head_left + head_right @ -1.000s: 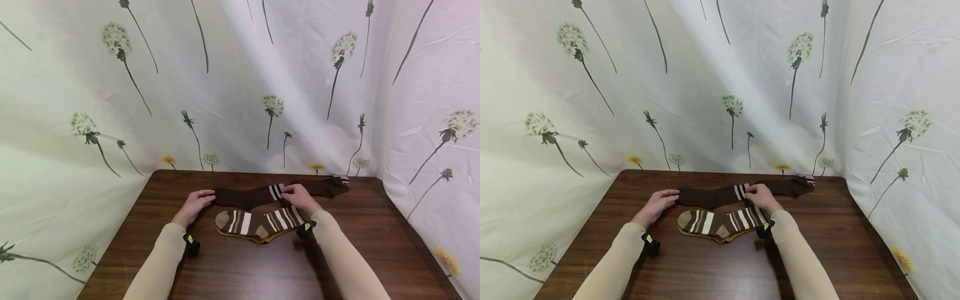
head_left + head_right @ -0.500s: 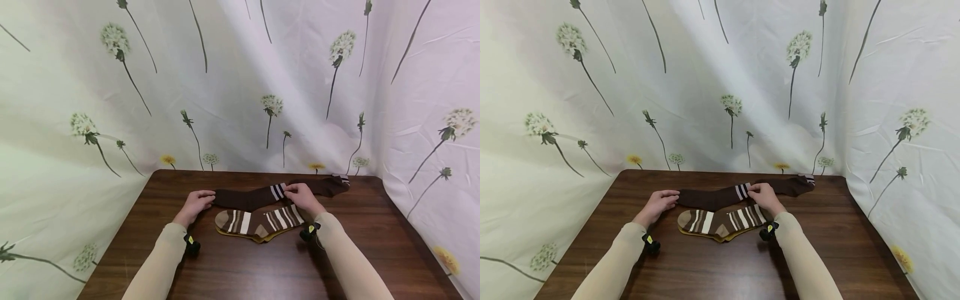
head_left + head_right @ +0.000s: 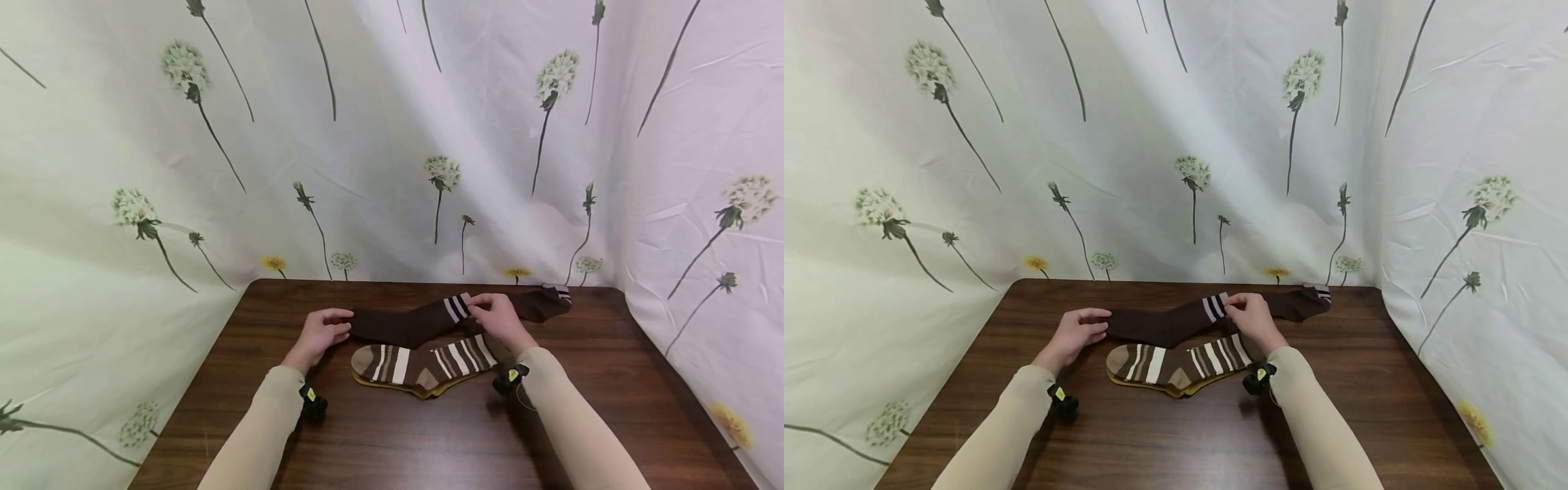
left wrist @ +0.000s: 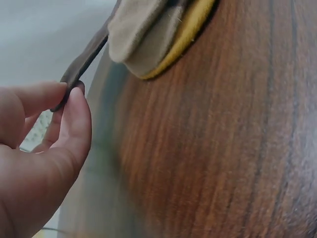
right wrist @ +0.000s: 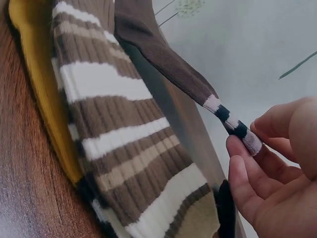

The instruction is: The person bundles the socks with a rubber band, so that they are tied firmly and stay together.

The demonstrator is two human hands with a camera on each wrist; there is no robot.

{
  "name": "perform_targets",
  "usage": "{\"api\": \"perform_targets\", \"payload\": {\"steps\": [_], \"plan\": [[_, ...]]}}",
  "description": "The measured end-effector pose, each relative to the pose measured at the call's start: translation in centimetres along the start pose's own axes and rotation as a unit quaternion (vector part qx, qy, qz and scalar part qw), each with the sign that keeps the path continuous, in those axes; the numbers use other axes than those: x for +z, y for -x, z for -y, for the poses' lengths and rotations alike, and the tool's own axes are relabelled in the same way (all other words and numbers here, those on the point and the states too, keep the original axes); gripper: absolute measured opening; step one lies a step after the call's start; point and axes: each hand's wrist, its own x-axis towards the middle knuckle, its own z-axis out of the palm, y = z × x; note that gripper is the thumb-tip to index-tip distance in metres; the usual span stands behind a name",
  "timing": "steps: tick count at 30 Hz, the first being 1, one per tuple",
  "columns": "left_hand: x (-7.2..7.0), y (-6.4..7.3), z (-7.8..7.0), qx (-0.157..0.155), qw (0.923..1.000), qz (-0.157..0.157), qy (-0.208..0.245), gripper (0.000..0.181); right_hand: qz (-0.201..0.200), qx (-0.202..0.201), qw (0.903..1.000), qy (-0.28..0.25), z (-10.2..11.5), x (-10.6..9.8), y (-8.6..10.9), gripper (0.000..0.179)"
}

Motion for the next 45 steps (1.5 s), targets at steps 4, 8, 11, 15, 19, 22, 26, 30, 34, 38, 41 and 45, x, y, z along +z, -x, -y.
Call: {"api": "perform_targets", "payload": {"steps": [4, 8, 11, 15, 19, 22, 26, 30, 34, 38, 41, 45], "plan": [[0.1, 0.2, -0.8, -0.006, 1.0000, 0.007, -0.001, 0.035, -0.010, -0.015, 0.9998, 0.006, 0.4, -0.3, 0.2, 0.019], [0.2, 0.5, -1.4, -0.008, 0.9999, 0.012, -0.005, 0.035, -0.013, -0.029, 0.9995, 0.002, 0.2, -0.5, 0.2, 0.019], [0.4, 0.7, -1.8, -0.005, 0.9999, 0.017, -0.001, 0.033, -0.017, -0.040, 0.9991, -0.003, 0.1, -0.8, 0.3, 0.020], [0.6, 0.9, -2.1, 0.006, 0.9996, 0.025, 0.010, 0.033, -0.024, -0.047, 0.9986, -0.008, 0.3, -1.3, 0.6, 0.020], [0.7, 1.1, -2.3, 0.013, 0.9995, 0.023, 0.017, 0.034, -0.037, -0.057, 0.9976, -0.007, 0.5, -1.7, 0.9, 0.019], [0.7, 1.3, -2.4, 0.022, 0.9995, 0.020, 0.015, 0.034, -0.042, -0.072, 0.9966, -0.004, 0.6, -1.9, 1.0, 0.018], [0.6, 1.6, -2.5, 0.030, 0.9993, 0.023, 0.006, 0.033, -0.037, -0.077, 0.9963, -0.012, 0.8, -2.3, 1.3, 0.018], [0.7, 2.0, -2.6, 0.031, 0.9990, 0.031, -0.002, 0.034, -0.030, -0.074, 0.9965, -0.026, 1.1, -2.5, 1.8, 0.019], [0.8, 2.4, -2.9, 0.030, 0.9989, 0.036, -0.005, 0.034, -0.029, -0.078, 0.9964, -0.021, 1.2, -2.8, 2.3, 0.020], [0.7, 2.8, -3.1, 0.028, 0.9985, 0.045, -0.014, 0.036, -0.032, -0.090, 0.9954, 0.001, 1.2, -3.0, 2.6, 0.019], [0.6, 3.2, -3.1, 0.029, 0.9977, 0.057, -0.024, 0.037, -0.031, -0.100, 0.9944, 0.011, 1.0, -3.2, 2.9, 0.018], [0.5, 3.6, -3.0, 0.030, 0.9964, 0.073, -0.032, 0.038, -0.028, -0.116, 0.9927, 0.016, 0.8, -3.5, 3.3, 0.017]]}}
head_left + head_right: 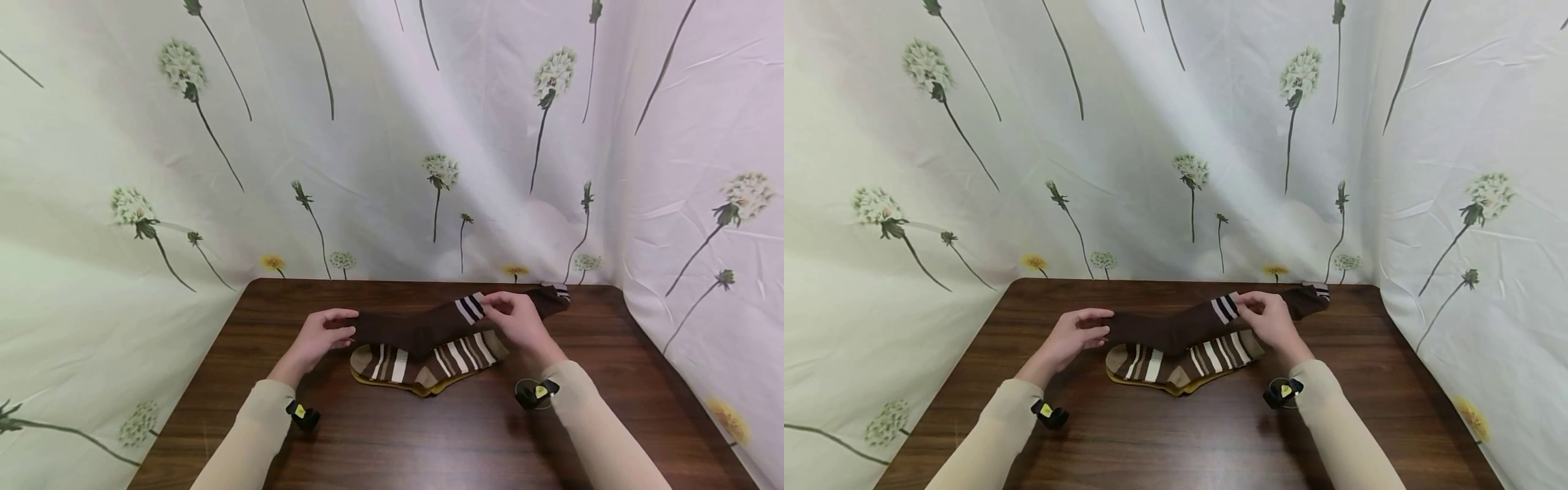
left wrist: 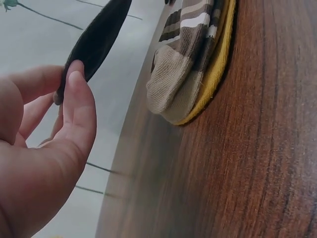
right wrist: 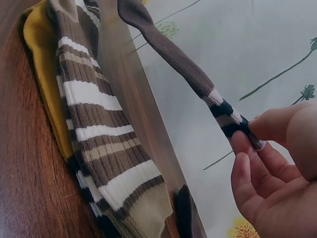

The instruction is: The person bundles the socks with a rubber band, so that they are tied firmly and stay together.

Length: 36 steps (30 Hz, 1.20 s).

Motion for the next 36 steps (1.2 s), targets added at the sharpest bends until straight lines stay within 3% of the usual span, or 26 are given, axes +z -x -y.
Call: {"api": "perform_targets", "payload": {"steps": [16, 25, 36], "plan": [[0.2, 1.4, 0.5, 0.003, 0.9991, 0.033, -0.027, 0.040, 0.015, 0.011, 0.9993, -0.031, -0.5, -0.5, 2.1, 0.018], [0.5, 2.1, 0.5, 0.018, 0.9955, 0.085, -0.038, 0.039, 0.026, 0.025, 0.9987, -0.036, -0.8, -0.8, 3.1, 0.018], [0.7, 3.0, 0.8, 0.019, 0.9930, 0.107, -0.045, 0.038, 0.031, 0.028, 0.9980, -0.047, -1.7, -1.3, 4.2, 0.018]]}}
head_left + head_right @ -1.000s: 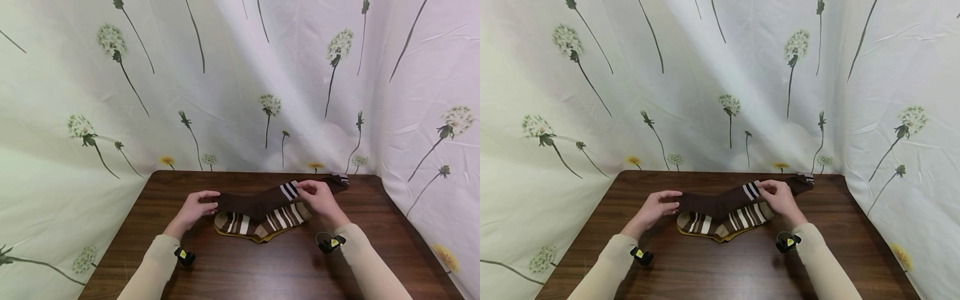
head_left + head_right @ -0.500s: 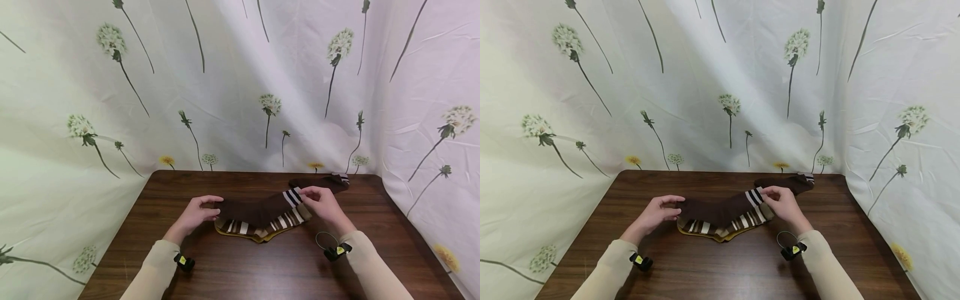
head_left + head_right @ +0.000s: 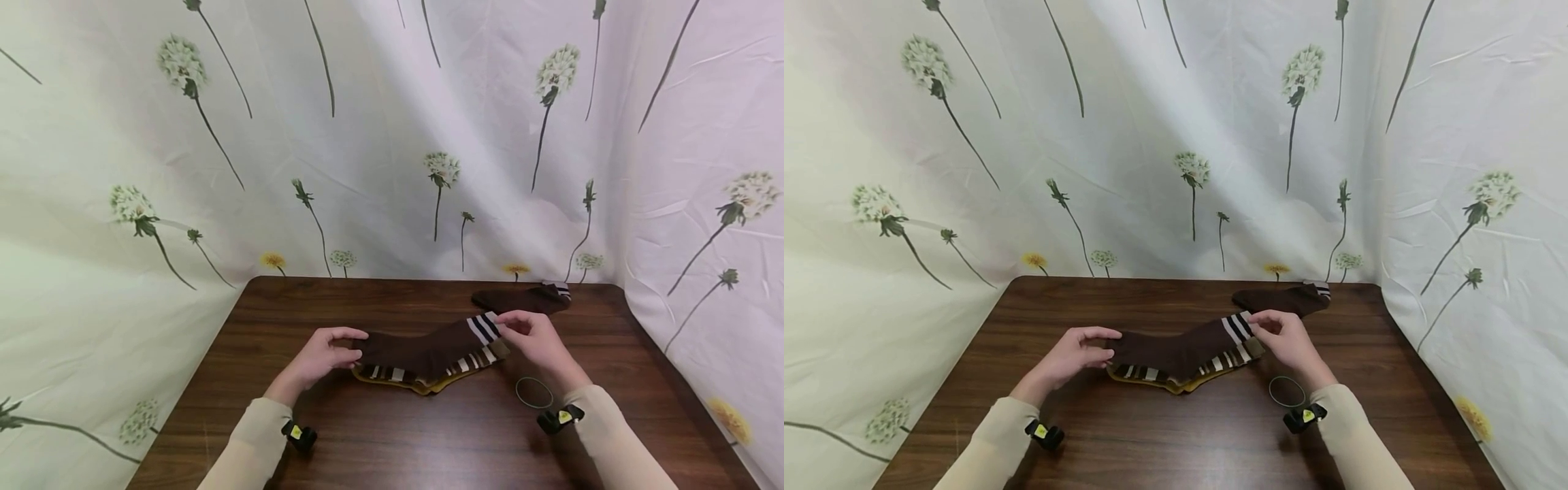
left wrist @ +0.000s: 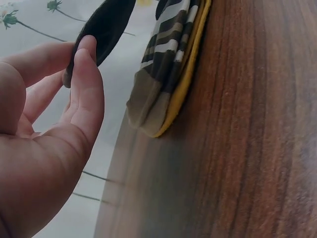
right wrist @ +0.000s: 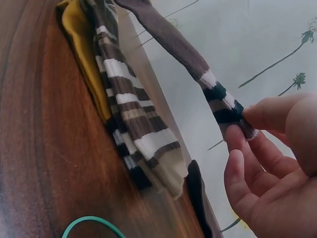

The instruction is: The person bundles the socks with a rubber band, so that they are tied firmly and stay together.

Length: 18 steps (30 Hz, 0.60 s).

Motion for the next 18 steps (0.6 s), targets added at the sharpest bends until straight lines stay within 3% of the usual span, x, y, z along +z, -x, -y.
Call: {"api": "perform_targets", "payload": {"steps": [7, 18], "plan": [[0.4, 0.2, 0.3, -0.001, 0.9999, 0.013, -0.001, 0.039, 0.011, -0.001, 0.9999, 0.007, -0.4, 0.2, 0.3, 0.017], [0.8, 0.0, 1.0, -0.011, 0.9998, 0.007, -0.017, 0.036, 0.024, 0.000, 0.9995, 0.022, -2.0, 0.3, 0.4, 0.014]]}}
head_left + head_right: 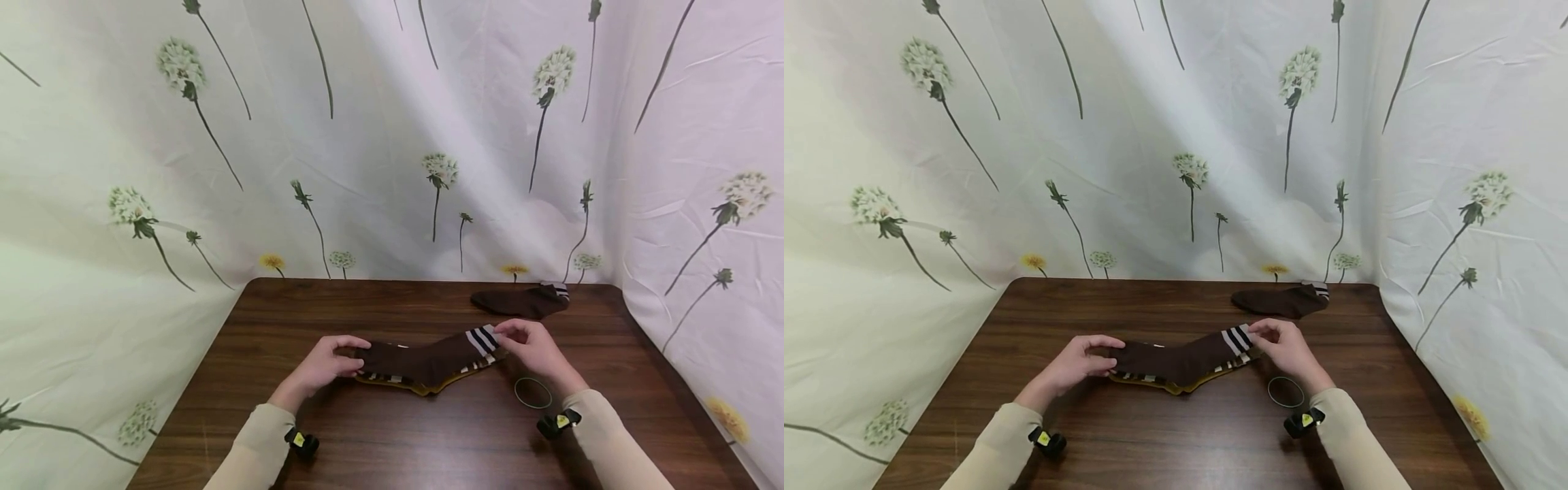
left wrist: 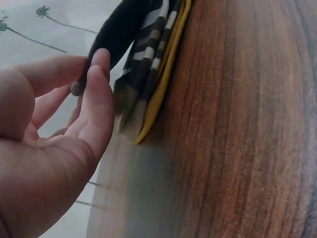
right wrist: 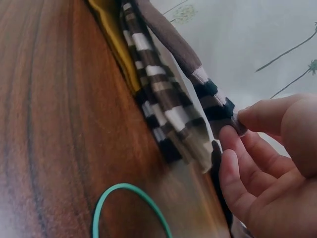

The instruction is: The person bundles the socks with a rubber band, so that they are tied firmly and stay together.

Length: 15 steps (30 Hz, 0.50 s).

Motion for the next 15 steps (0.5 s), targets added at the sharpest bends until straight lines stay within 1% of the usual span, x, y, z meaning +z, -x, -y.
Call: {"api": "perform_targets", "payload": {"steps": [9, 15], "plan": [[0.3, -0.3, 0.6, 0.012, 0.9997, 0.004, -0.023, 0.033, -0.003, -0.014, 0.9993, 0.034, -1.2, 0.3, 0.3, 0.012], [0.5, -0.7, 0.8, 0.006, 0.9993, -0.014, -0.034, 0.028, -0.007, -0.019, 0.9978, 0.062, -1.0, 0.4, 0.3, 0.010]]}}
